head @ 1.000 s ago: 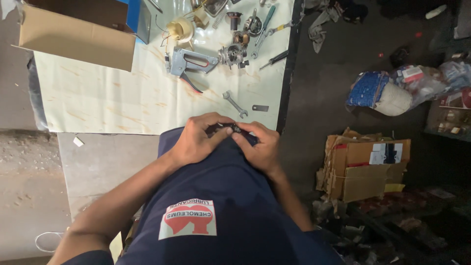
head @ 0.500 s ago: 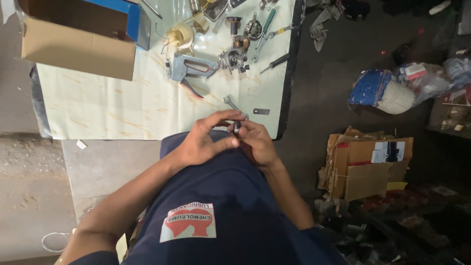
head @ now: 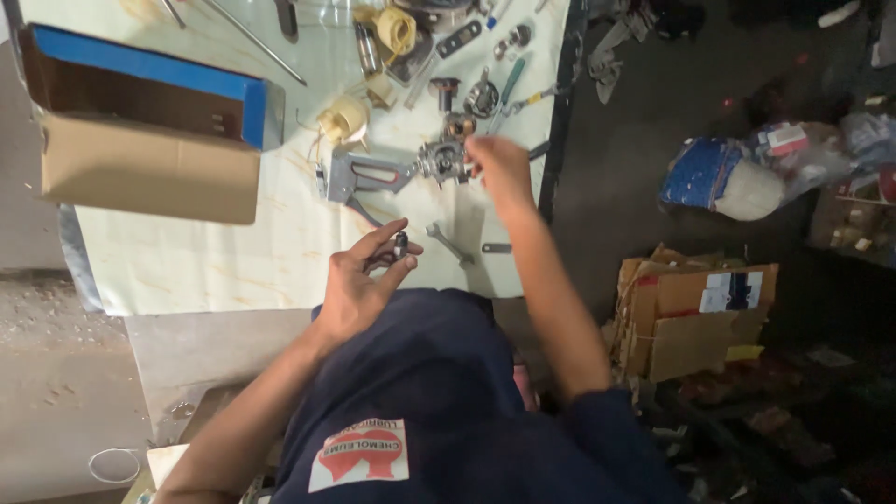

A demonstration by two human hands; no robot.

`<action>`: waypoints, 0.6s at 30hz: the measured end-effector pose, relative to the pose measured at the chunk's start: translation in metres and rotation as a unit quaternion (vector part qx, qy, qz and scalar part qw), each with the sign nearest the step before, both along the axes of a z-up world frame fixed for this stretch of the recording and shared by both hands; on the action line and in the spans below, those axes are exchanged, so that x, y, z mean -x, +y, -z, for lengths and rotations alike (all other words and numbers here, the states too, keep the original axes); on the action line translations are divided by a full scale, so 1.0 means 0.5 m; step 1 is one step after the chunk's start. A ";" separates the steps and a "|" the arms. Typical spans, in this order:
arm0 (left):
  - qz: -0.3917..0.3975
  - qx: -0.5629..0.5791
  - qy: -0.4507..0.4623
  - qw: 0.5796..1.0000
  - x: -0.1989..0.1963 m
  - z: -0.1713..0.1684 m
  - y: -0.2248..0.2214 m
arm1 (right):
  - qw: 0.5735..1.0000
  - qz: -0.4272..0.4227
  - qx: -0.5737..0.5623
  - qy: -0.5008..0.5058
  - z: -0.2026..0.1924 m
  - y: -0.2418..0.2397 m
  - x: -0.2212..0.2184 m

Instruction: Repairing or assembling a motorcycle carburetor by inspecting and fitting small components.

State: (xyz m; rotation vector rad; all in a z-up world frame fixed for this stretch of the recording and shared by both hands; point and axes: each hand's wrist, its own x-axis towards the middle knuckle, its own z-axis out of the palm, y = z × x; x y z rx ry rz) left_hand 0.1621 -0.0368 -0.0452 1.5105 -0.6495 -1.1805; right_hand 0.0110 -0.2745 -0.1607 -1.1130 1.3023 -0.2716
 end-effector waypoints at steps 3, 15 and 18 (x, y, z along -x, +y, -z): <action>-0.014 -0.020 0.025 0.999 -0.025 0.007 -0.016 | 0.992 -0.018 0.109 0.066 0.164 -0.161 -0.073; -0.079 -0.041 0.071 0.994 -0.088 0.010 -0.066 | 0.936 0.095 0.089 0.327 0.356 -0.338 -0.221; -0.059 -0.023 0.115 0.991 -0.090 0.007 -0.076 | 0.941 0.099 0.123 0.299 0.401 -0.378 -0.171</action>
